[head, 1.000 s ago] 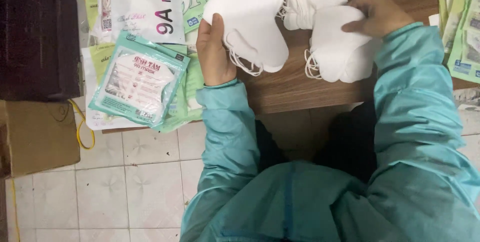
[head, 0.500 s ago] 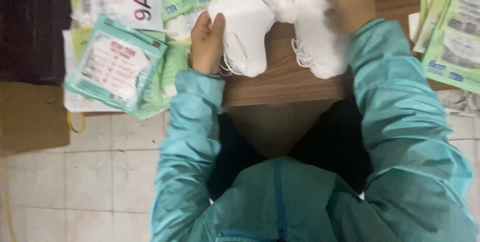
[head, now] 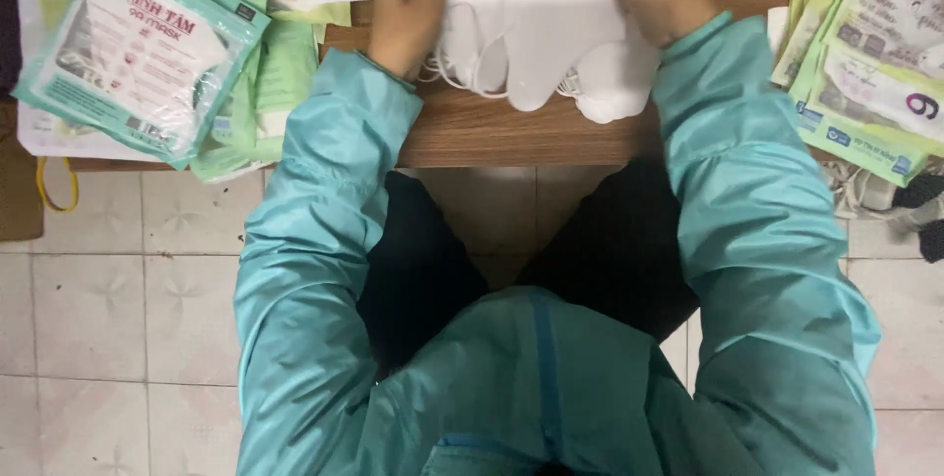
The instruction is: Folding and stacking white face masks on a low wooden table while sitting on the floor.
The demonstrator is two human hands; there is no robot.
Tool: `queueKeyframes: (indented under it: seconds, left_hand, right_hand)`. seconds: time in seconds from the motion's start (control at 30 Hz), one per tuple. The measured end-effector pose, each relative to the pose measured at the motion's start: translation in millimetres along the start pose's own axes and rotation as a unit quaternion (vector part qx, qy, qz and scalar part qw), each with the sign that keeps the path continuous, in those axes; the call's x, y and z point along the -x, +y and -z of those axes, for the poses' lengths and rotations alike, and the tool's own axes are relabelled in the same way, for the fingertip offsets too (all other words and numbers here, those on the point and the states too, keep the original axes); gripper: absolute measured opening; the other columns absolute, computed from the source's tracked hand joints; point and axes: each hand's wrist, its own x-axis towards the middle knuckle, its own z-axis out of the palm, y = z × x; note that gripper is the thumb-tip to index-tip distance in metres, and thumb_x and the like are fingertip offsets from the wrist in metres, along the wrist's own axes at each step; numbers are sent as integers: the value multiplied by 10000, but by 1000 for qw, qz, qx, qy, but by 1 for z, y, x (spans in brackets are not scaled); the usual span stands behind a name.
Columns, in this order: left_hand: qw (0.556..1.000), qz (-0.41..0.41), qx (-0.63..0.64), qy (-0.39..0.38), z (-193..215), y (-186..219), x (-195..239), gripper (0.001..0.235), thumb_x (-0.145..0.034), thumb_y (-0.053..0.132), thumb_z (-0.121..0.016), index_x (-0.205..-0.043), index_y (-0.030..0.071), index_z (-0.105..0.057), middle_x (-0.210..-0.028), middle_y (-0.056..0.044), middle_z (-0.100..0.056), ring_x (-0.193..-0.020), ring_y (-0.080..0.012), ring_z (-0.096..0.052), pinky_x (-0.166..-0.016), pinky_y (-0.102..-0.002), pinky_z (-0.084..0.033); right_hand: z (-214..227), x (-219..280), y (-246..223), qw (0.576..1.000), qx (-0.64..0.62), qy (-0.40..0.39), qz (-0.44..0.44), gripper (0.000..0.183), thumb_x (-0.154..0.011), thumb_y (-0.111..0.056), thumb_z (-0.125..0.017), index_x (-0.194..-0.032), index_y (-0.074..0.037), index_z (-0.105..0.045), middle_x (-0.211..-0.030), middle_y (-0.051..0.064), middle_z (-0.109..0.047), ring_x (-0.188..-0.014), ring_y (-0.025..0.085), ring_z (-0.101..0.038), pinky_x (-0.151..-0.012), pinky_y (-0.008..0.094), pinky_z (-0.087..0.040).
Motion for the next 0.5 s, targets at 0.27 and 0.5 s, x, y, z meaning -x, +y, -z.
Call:
queueKeyframes:
  seconds: [0.27,0.5]
  left_hand:
    - [997,36,32,-65,-15,-2,-2,264,-1029,89,-586,-1284,57,-646,-1053,-147,-810,-800,-140,-784,-683,-228,-680]
    - [991,-26,-10,-129,-22,-6,-2,174,-1028,34,-616,-1180,-4,-694,-849,-68,-746,-591,-60,-605,-514,-182,-534]
  right_hand:
    - [-34,-13,-7,997,-17,-50,52,228,-1059,12,-557,-1284,-2,-587,-1146,155,-722,-903,163,-731,-768,221,-637]
    - [-44,-17,5,996,-43,-55,47,95,-1064,4,-609,-1136,-57,-599,-1046,91,-718,-744,84,-643,-620,184,-555]
